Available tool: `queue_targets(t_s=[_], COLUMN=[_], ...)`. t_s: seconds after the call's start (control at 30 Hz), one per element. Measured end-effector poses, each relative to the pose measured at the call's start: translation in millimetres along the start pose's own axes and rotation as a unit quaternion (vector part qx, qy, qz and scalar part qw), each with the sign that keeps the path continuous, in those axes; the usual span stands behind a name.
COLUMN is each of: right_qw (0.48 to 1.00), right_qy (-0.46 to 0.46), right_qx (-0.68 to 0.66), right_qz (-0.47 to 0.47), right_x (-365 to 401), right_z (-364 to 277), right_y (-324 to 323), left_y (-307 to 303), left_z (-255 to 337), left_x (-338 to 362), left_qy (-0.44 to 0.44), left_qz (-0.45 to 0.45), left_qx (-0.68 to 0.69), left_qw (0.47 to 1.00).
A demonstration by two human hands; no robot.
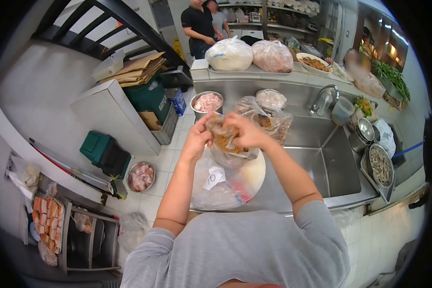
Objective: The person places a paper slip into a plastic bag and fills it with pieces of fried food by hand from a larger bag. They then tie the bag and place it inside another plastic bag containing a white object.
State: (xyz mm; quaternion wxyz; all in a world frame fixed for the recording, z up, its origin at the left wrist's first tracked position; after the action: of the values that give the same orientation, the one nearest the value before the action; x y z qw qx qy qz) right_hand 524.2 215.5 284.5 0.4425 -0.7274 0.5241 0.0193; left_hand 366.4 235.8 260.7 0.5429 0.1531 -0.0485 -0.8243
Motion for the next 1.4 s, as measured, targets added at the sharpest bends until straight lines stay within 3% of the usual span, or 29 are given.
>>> queue_targets(t_s=[0.13,0.23,0.37,0.47,0.53,0.6,0.67,0.7,0.8,0.9,0.97,1.03,1.1,1.2,1.27,1.33,1.4], right_qw=[0.954,0.931,0.900,0.953,0.991,0.995,0.950,0.899,0.851,0.907,0.958,0.995,0.978,0.970,0.927,0.945,0.978], right_qy=[0.112,0.148,0.082,0.101,0.031,-0.064,-0.182,-0.239,-0.323,-0.175,-0.032,0.050,0.136,0.100,0.172,0.147,0.166], right_qx=[0.279,0.330,0.415,0.243,0.124,-0.001,-0.183,-0.297,-0.362,-0.328,-0.212,-0.001,0.128,0.217,0.303,0.270,0.090], right_qz=[-0.022,-0.048,-0.108,-0.149,-0.040,0.075,0.177,0.215,0.202,0.199,0.193,0.086,-0.095,-0.055,-0.136,-0.111,-0.085], right_x=[-6.7,-21.1,-17.9,-13.3,-11.4,-3.8,11.8,22.9,46.5,33.9,13.1,1.6,2.2,13.3,12.8,9.7,-1.2], right_z=[36.7,45.3,23.4,14.8,-38.3,-99.0,-143.7,-157.4,-185.1,-153.0,-102.8,-33.8,3.9,-1.5,-6.2,3.7,41.9], right_y=[47.5,76.9,87.4,57.4,14.0,-31.0,-65.0,-78.5,-103.7,-85.1,-47.0,0.0,31.6,15.5,-1.3,-31.8,-66.8], left_y=[-2.3,-5.6,-16.1,-22.2,-21.0,-22.4,-13.1,-9.7,-11.0,-8.3,-6.3,-9.7,-8.3,-22.7,-24.0,-25.1,-23.1], left_z=[-1.7,-9.1,-8.8,-8.5,-9.4,-11.6,-6.3,-7.0,-8.5,-9.8,-9.9,-14.5,-12.0,-19.4,-18.8,-19.8,-17.1], left_x=[-1.1,-8.6,-2.8,-1.2,-0.2,0.3,1.3,-0.7,-1.5,-2.3,-6.1,-4.7,-6.0,-7.5,-10.9,-13.4,-15.7], left_qy=[0.007,-0.006,0.017,0.023,0.022,0.009,0.028,0.030,0.023,0.043,0.029,0.030,0.046,0.034,0.025,0.019,0.013], left_qz=[0.001,0.016,0.033,0.043,0.052,0.059,0.073,0.066,0.054,0.056,0.040,0.053,0.060,0.044,0.036,0.037,0.034], left_qx=[0.012,0.014,0.034,0.059,0.062,0.066,0.077,0.077,0.070,0.069,0.075,0.077,0.089,0.102,0.114,0.125,0.132], left_qw=[1.000,1.000,0.999,0.997,0.997,0.996,0.994,0.994,0.996,0.995,0.996,0.995,0.993,0.993,0.992,0.991,0.991])
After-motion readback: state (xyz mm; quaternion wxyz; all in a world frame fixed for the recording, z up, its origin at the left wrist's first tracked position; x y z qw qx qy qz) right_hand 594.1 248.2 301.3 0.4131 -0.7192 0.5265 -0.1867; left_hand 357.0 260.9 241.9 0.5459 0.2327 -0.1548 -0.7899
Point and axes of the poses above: each hand's wrist, its own x-axis away from the middle knuckle, its own y-axis out of the palm, z = x × y, the point moved 5 cm from there along -x, towards the middle knuckle, and after that the axes turned 4 degrees about z, right-handed, at the moved point
